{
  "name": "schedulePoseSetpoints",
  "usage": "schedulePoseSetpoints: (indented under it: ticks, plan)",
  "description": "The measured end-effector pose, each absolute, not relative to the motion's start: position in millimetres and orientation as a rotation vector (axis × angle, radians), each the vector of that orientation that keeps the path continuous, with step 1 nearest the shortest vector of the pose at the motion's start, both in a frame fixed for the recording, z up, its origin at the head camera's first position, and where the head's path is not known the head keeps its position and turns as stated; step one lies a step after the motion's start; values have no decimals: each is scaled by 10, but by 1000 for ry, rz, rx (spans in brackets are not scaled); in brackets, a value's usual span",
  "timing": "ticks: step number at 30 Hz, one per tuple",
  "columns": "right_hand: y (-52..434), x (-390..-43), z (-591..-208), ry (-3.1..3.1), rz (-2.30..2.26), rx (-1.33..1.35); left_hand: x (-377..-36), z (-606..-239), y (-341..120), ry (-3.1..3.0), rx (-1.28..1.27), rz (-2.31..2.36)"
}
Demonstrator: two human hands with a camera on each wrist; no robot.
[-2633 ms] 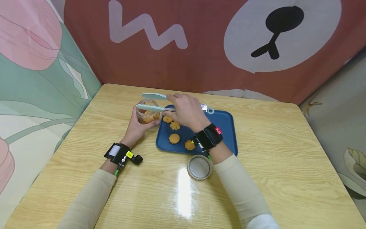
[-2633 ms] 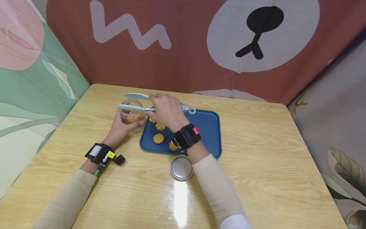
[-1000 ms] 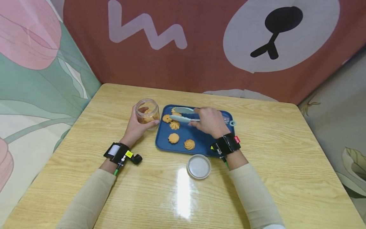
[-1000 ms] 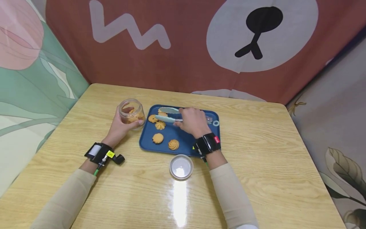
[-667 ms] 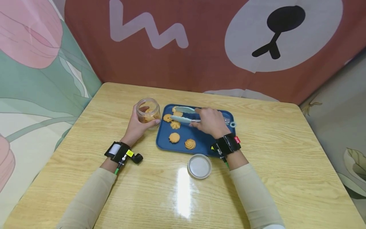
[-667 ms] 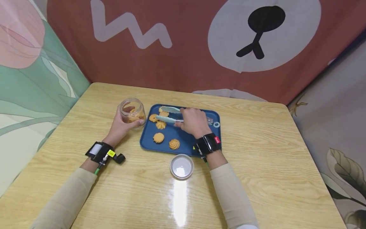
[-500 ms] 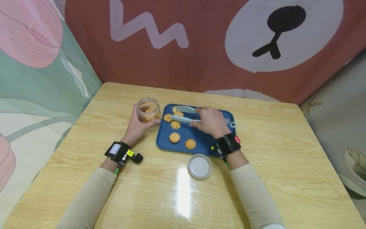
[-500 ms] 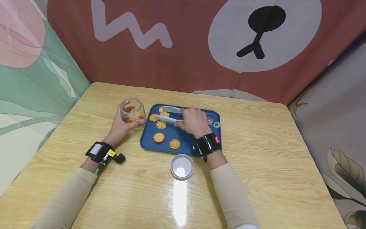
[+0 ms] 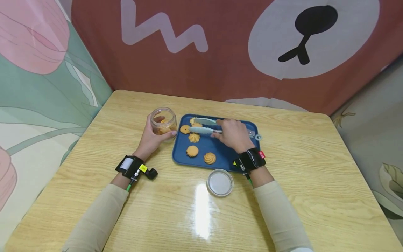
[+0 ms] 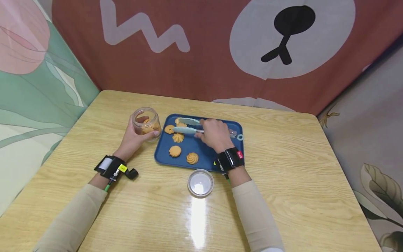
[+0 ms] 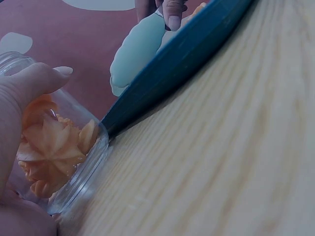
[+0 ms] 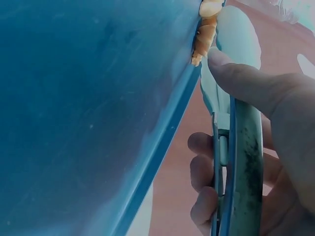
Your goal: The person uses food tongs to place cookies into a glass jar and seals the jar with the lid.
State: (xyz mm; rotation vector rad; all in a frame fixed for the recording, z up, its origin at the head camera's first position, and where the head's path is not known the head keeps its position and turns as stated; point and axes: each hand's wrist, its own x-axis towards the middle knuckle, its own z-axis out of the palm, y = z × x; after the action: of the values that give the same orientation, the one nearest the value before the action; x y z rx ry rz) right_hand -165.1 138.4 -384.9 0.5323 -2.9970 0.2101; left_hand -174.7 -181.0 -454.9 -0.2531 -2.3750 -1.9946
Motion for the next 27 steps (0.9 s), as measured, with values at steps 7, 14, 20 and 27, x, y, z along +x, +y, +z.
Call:
schedulePoseSetpoints:
  ticks: [7, 14, 20, 27]
  plan:
    - [1421, -1637, -3859, -2935, 203, 548, -1740, -4544, -1807, -2373, -256, -1993]
    - [1424, -1622, -3814, -2906, 231, 542, -1749, -4540, -1800, -2372, -252, -1997]
    - [1367, -1611, -3734, -2869, 260, 577, -1752, -4539, -1807, -2378, -257, -1989]
    - [1245, -1571, -3564, -2838, 302, 595, -1750, -4538, -1808, -2381, -251, -1989]
